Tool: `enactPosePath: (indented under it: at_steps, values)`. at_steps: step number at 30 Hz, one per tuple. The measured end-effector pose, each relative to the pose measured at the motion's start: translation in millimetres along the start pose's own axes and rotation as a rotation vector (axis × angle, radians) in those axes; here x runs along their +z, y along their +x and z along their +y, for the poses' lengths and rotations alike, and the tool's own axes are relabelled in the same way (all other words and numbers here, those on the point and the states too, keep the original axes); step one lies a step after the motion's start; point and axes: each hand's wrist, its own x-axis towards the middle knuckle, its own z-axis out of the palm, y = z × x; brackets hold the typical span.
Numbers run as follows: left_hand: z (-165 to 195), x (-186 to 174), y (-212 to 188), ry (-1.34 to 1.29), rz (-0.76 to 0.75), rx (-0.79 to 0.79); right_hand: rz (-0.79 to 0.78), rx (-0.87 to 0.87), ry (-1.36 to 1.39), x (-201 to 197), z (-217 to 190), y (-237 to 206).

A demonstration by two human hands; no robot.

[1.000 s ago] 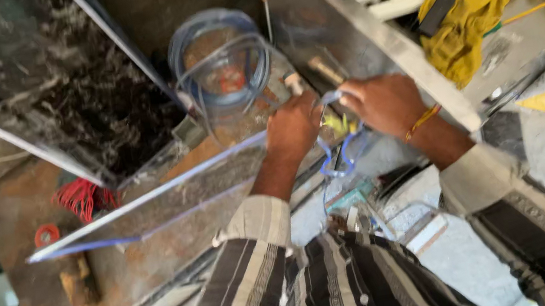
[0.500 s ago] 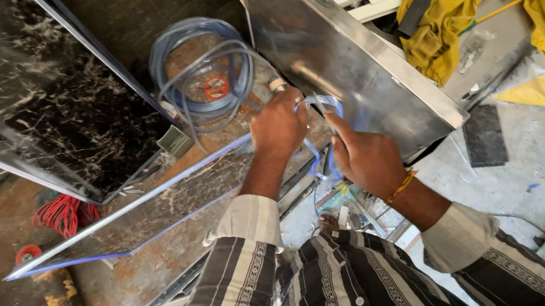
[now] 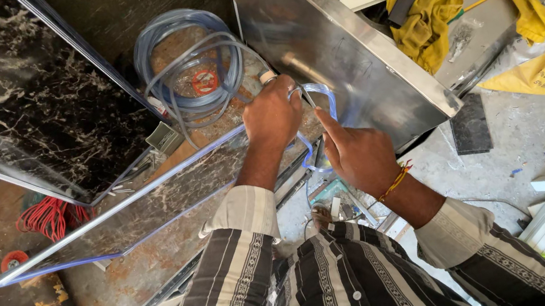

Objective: The person applies a blue sealant strip along the edges of a rectangular glass pane using a small metal tool. They repeatedly smooth and press the sealant into the frame corners, then trim excess material with the tool.

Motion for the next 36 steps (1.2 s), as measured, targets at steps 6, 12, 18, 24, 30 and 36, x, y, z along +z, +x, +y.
enactPosePath:
  at_steps: [6, 12, 18, 24, 30, 36]
  values:
    - [-3, 2, 5, 0.022, -0.022, -0.013, 0.005, -0.006, -0.030, 4, 0, 6]
    - [-3, 3, 3, 0.025, -0.013, 0.036, -0.077, 0.032, -0.142, 11, 5, 24]
    - [-6, 2, 8, 0.023, -0.014, 0.004, -0.146, 0.028, -0.160, 9, 5, 26]
    - [-9, 4, 10, 0.007, -0.023, -0.005, -0.076, 0.024, -0.078, 14, 6, 32]
    - [-11, 5, 11, 0.016, -0.031, 0.000, -0.089, 0.055, -0.043, 17, 8, 35]
    - [-11, 4, 11, -0.012, -0.005, 0.014, -0.052, 0.029, 0.028, 22, 15, 31]
